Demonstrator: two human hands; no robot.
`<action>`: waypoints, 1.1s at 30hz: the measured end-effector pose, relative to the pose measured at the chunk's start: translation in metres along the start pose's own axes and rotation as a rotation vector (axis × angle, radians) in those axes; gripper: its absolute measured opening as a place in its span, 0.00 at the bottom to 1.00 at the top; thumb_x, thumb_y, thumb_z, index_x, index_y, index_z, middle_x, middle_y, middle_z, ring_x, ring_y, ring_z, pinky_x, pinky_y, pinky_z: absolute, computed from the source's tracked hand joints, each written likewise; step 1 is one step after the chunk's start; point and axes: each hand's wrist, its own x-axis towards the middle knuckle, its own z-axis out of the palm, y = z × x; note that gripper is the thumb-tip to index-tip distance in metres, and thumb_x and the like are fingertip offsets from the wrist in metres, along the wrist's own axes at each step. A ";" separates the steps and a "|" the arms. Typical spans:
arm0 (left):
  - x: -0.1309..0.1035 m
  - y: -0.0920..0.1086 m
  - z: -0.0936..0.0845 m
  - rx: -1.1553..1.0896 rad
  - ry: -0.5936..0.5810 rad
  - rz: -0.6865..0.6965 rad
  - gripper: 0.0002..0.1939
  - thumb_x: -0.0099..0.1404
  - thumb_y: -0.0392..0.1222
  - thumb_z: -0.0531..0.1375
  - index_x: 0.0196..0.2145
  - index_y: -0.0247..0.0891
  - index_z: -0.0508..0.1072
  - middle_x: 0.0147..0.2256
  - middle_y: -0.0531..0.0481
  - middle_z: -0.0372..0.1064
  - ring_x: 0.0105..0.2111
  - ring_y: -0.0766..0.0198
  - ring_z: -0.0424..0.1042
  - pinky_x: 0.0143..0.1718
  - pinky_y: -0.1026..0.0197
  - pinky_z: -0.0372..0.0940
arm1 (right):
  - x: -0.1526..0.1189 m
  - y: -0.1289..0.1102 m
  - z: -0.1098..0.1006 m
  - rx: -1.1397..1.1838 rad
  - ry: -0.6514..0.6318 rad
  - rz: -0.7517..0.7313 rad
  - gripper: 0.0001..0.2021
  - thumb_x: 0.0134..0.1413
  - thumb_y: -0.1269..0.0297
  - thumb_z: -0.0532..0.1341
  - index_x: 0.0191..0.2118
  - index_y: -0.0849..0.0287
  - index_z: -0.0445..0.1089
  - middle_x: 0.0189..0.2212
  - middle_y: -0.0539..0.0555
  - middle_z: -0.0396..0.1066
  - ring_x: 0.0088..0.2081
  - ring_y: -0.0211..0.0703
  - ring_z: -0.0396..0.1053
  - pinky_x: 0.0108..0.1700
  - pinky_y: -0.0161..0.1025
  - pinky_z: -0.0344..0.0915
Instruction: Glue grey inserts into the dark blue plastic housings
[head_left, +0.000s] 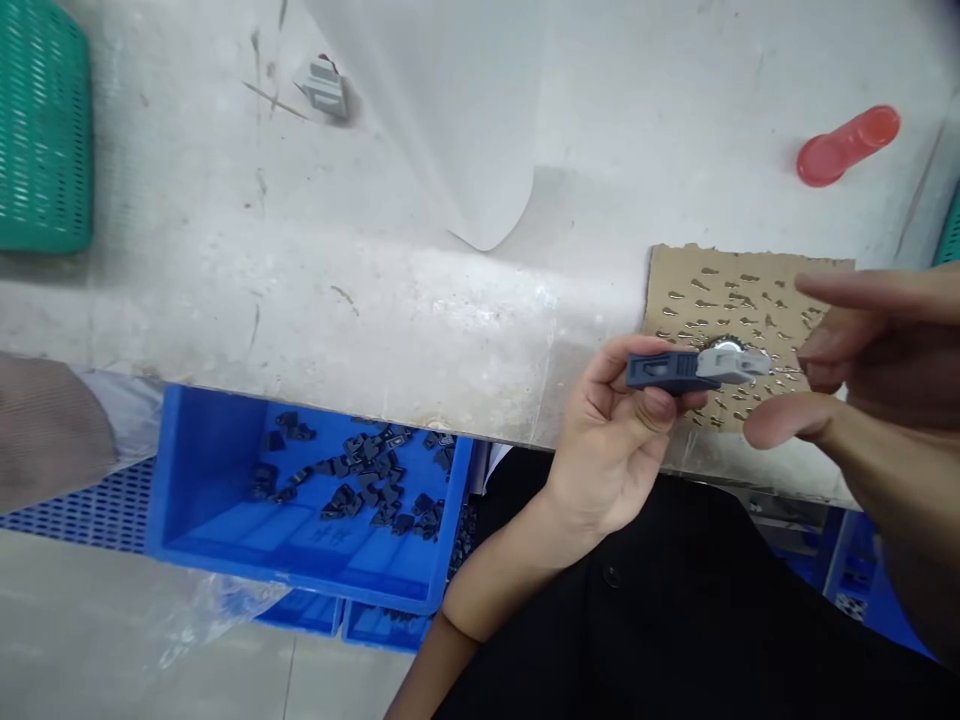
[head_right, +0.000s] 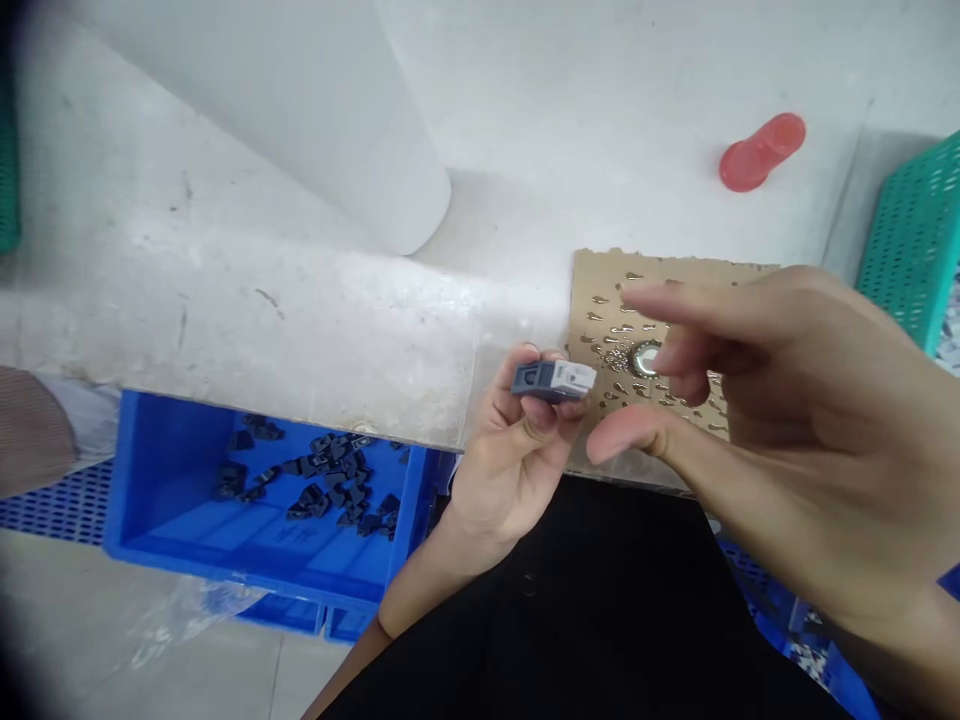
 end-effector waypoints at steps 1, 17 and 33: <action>-0.001 0.001 0.001 -0.011 0.003 -0.015 0.19 0.57 0.46 0.77 0.44 0.46 0.77 0.43 0.57 0.76 0.38 0.71 0.77 0.51 0.64 0.73 | -0.001 0.000 0.001 0.018 0.007 -0.014 0.32 0.50 0.45 0.74 0.61 0.34 0.71 0.41 0.52 0.68 0.41 0.46 0.67 0.41 0.48 0.71; 0.006 -0.001 0.002 0.314 -0.111 0.314 0.24 0.59 0.49 0.75 0.50 0.44 0.76 0.43 0.48 0.76 0.37 0.64 0.80 0.41 0.62 0.78 | 0.007 -0.004 0.021 0.233 0.044 -0.034 0.14 0.52 0.63 0.74 0.44 0.40 0.79 0.44 0.43 0.77 0.47 0.37 0.75 0.44 0.33 0.77; -0.117 0.081 -0.276 1.658 1.462 0.302 0.37 0.63 0.57 0.56 0.58 0.21 0.70 0.54 0.19 0.66 0.64 0.19 0.57 0.61 0.19 0.54 | 0.059 -0.004 -0.001 -0.049 0.129 -0.136 0.10 0.54 0.52 0.73 0.41 0.42 0.77 0.31 0.36 0.78 0.30 0.28 0.76 0.37 0.19 0.74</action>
